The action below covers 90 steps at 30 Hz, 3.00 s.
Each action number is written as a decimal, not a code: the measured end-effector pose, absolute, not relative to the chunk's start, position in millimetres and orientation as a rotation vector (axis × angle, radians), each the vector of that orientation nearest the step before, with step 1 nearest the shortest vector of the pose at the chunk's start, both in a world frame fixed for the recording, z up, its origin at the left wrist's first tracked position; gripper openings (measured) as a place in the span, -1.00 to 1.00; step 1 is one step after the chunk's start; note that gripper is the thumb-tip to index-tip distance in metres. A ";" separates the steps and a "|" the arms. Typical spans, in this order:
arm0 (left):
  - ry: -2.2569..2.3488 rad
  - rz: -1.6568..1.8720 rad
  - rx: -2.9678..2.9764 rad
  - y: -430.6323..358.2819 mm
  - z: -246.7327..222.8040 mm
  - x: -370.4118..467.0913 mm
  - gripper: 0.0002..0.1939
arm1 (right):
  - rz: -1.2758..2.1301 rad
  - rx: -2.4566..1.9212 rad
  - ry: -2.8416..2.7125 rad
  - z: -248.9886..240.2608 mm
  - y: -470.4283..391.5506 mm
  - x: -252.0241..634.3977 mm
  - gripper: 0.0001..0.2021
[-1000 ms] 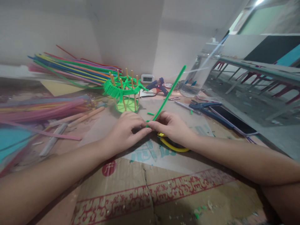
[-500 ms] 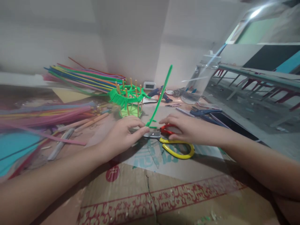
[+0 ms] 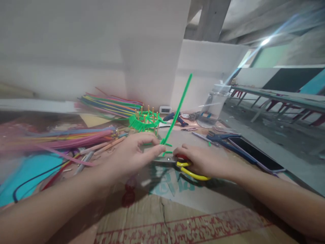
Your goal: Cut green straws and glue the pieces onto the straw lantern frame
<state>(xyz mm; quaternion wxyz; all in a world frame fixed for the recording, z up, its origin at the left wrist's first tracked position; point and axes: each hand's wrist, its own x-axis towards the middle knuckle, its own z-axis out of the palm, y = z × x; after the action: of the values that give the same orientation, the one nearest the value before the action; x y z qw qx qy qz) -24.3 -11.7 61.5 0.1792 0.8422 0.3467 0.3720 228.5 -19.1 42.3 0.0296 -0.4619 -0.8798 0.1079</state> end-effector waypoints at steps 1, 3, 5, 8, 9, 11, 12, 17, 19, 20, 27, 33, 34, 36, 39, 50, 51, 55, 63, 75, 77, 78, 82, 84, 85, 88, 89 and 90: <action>0.961 1.063 2.393 -13.2 65.8 -25.5 -0.71 | 0.399 -1.404 -2.657 41.6 -17.8 228.4 -0.69; 0.933 1.103 2.397 -14.6 73.2 -29.2 -0.72 | 0.549 -1.290 -2.555 41.0 -12.9 230.5 -0.68; 0.925 1.162 2.384 -13.7 78.8 -34.0 -0.74 | 0.630 -1.174 -2.449 41.7 -7.0 235.2 -0.63; 0.943 1.237 2.361 -10.0 84.5 -41.2 -0.76 | 0.659 -1.116 -2.337 43.8 -0.8 243.0 -0.59; 0.946 1.257 2.353 -8.7 85.7 -42.8 -0.77 | 0.676 -1.118 -2.316 44.3 -0.1 245.0 -0.58; 0.944 1.276 2.344 -6.6 87.1 -44.5 -0.78 | 0.726 -1.096 -2.290 44.9 -0.9 246.7 -0.52; 0.943 1.274 2.346 -5.9 87.3 -44.6 -0.78 | 0.748 -1.073 -2.279 45.1 -2.4 246.5 -0.49; 0.953 1.168 2.394 -4.9 83.2 -41.5 -0.76 | 0.910 -1.041 -2.233 49.2 -18.0 236.5 -0.38; 0.961 1.141 2.408 -5.1 80.1 -39.6 -0.76 | 0.988 -1.058 -2.229 51.6 -24.8 231.7 -0.37; 0.963 1.132 2.406 -5.4 78.6 -38.5 -0.77 | 1.010 -1.066 -2.225 52.4 -27.4 229.8 -0.37; 0.992 1.018 2.328 -12.2 75.4 -32.1 -0.84 | 1.106 -1.026 -2.217 49.1 -31.6 227.0 -0.32; 0.995 0.949 2.323 -12.2 74.7 -31.3 -0.86 | 1.081 -1.030 -2.210 47.5 -32.7 227.5 -0.32; 0.986 0.950 2.319 -11.8 74.1 -31.2 -0.86 | 1.079 -1.033 -2.210 47.9 -33.1 227.2 -0.32; 0.977 0.953 2.308 -11.3 73.0 -31.2 -0.86 | 1.089 -1.055 -2.207 49.4 -33.8 226.4 -0.33; 0.980 0.963 2.309 -11.4 72.6 -31.1 -0.86 | 1.099 -1.088 -2.206 52.9 -34.7 225.5 -0.34; 0.929 0.993 2.345 -8.9 72.6 -32.4 -0.88 | 1.038 -1.096 -2.297 63.5 -36.3 227.1 -0.32; 0.926 0.993 2.348 -8.9 72.5 -32.6 -0.88 | 1.044 -1.088 -2.306 63.7 -36.3 227.3 -0.29; 0.925 0.989 2.355 -10.1 72.6 -33.1 -0.87 | 1.060 -1.098 -2.295 61.2 -36.3 228.1 -0.26; 0.903 0.997 2.353 -9.1 74.0 -31.5 -0.88 | 1.068 -1.099 -2.212 57.3 -34.9 225.4 -0.28; 0.887 0.988 2.317 -10.5 75.9 -31.9 -0.88 | 0.917 -1.199 -2.245 58.4 -32.8 224.5 -0.25; 0.891 0.974 2.316 -9.8 75.9 -32.1 -0.87 | 0.928 -1.183 -2.247 58.7 -32.4 223.6 -0.26; 0.893 0.966 2.316 -9.6 75.8 -32.3 -0.87 | 0.934 -1.179 -2.245 58.8 -32.3 223.1 -0.27; 0.906 0.945 2.308 -9.4 75.5 -33.1 -0.86 | 0.949 -1.211 -2.205 57.4 -31.9 221.5 -0.35; 0.901 0.950 2.303 -9.3 75.7 -33.1 -0.86 | 0.992 -1.213 -2.170 55.8 -32.0 220.5 -0.39; 0.896 0.951 2.305 -9.1 75.8 -33.0 -0.85 | 1.019 -1.203 -2.157 54.7 -32.2 220.0 -0.43; 0.894 0.939 2.328 -8.4 76.3 -33.5 -0.83 | 1.037 -1.206 -2.128 50.1 -32.4 218.9 -0.53; 0.905 0.926 2.339 -8.2 76.6 -33.9 -0.81 | 1.020 -1.211 -2.115 48.4 -32.1 218.9 -0.54; 0.919 0.915 2.352 -8.2 77.0 -34.4 -0.80 | 1.004 -1.214 -2.106 46.8 -31.4 219.2 -0.55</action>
<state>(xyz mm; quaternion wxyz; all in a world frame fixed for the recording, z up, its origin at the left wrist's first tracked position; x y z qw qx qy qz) -34.4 -8.2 77.0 0.2260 0.8530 0.3333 0.3320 219.2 -31.4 46.8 0.2532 -0.4467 -0.7746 0.3692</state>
